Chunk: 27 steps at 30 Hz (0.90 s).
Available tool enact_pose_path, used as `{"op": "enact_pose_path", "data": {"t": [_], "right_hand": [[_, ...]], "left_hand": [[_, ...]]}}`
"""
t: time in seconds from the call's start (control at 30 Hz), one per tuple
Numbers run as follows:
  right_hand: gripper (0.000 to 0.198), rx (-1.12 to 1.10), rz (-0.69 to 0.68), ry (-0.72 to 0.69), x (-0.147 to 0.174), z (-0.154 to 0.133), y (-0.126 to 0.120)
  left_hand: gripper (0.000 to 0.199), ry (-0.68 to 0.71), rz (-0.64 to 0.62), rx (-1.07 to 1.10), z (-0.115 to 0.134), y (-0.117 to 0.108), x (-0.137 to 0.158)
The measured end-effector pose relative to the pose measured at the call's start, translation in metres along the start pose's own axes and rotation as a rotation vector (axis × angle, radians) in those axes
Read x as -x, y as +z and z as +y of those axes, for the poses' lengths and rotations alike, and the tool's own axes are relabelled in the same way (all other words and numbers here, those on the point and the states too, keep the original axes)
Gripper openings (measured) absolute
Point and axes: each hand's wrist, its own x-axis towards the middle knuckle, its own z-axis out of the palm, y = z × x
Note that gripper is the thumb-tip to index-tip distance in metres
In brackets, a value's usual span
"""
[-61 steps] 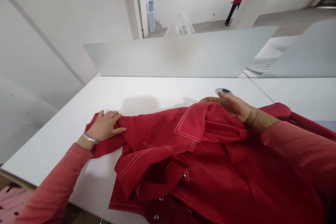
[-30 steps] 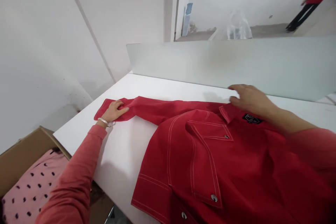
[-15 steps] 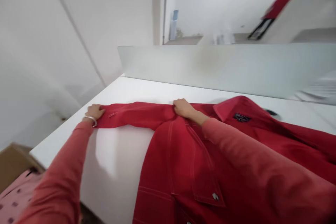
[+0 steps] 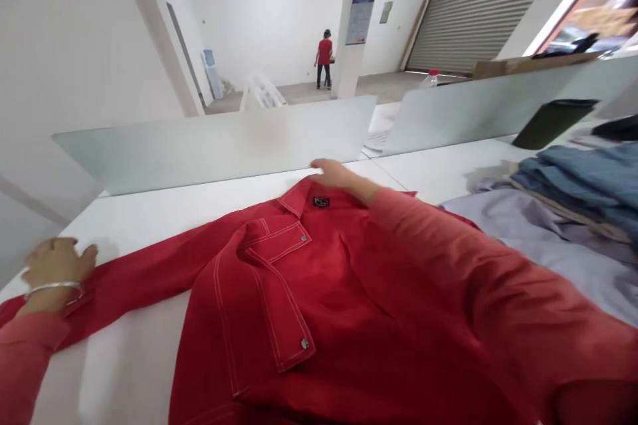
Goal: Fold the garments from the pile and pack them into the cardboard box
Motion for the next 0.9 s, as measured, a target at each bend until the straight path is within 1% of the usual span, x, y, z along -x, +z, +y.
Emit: {"op": "enact_pose_path", "data": {"t": [0.03,0.07,0.13,0.17,0.23,0.27,0.3,0.33,0.37,0.4,0.43,0.5,0.6,0.7,0.77,0.83,0.9], "right_hand": [[0.041,0.003,-0.012,0.051,0.012,0.029,-0.011],[0.042,0.004,-0.033,0.079,0.024,0.055,-0.019],[0.041,-0.004,-0.089,0.132,0.046,0.094,-0.025],[0.038,-0.017,-0.124,0.153,0.053,0.107,-0.024],[0.031,-0.069,-0.191,0.166,0.061,0.12,-0.018],[0.029,-0.105,-0.218,0.155,0.062,0.121,-0.014],[0.029,-0.141,-0.236,0.134,0.061,0.121,-0.011],[0.028,-0.173,-0.245,0.111,0.059,0.121,-0.009],[0.027,-0.199,-0.245,0.092,0.056,0.12,-0.008],[0.028,-0.214,-0.238,0.085,0.054,0.119,-0.008],[0.031,-0.222,-0.225,0.087,0.051,0.119,-0.009],[0.041,-0.23,-0.183,0.096,0.048,0.12,-0.011],[0.048,-0.193,-0.099,0.089,0.045,0.12,-0.016],[0.041,-0.013,0.023,0.045,0.047,0.117,-0.023],[0.039,0.043,0.101,0.009,0.052,0.117,-0.031],[0.038,-0.013,0.152,-0.004,0.066,0.121,-0.04],[0.036,-0.087,0.173,0.03,0.089,0.131,-0.049]], "left_hand": [[0.047,0.049,0.015,-0.011,0.027,-0.005,-0.005],[0.044,0.134,0.014,-0.015,0.06,-0.011,-0.007],[0.04,0.347,0.038,0.058,0.142,-0.025,0.001],[0.038,0.482,0.04,0.11,0.187,-0.031,0.01],[0.031,0.746,0.031,0.211,0.279,-0.04,0.037],[0.028,0.88,0.003,0.259,0.323,-0.042,0.053],[0.025,1.0,-0.053,0.28,0.363,-0.043,0.069],[0.025,1.092,-0.118,0.279,0.398,-0.042,0.084],[0.026,1.119,-0.144,0.27,0.428,-0.04,0.097],[0.028,1.135,-0.164,0.261,0.452,-0.038,0.107],[0.03,1.135,-0.183,0.247,0.471,-0.034,0.115],[0.032,1.115,-0.213,0.217,0.495,-0.027,0.123],[0.032,1.07,-0.258,0.159,0.508,-0.019,0.12],[0.029,1.003,-0.27,0.1,0.507,-0.014,0.109],[0.027,0.93,-0.236,0.078,0.504,-0.012,0.101],[0.028,0.842,-0.19,0.073,0.501,-0.007,0.097],[0.029,0.771,-0.163,0.075,0.498,0.0,0.097]]}}
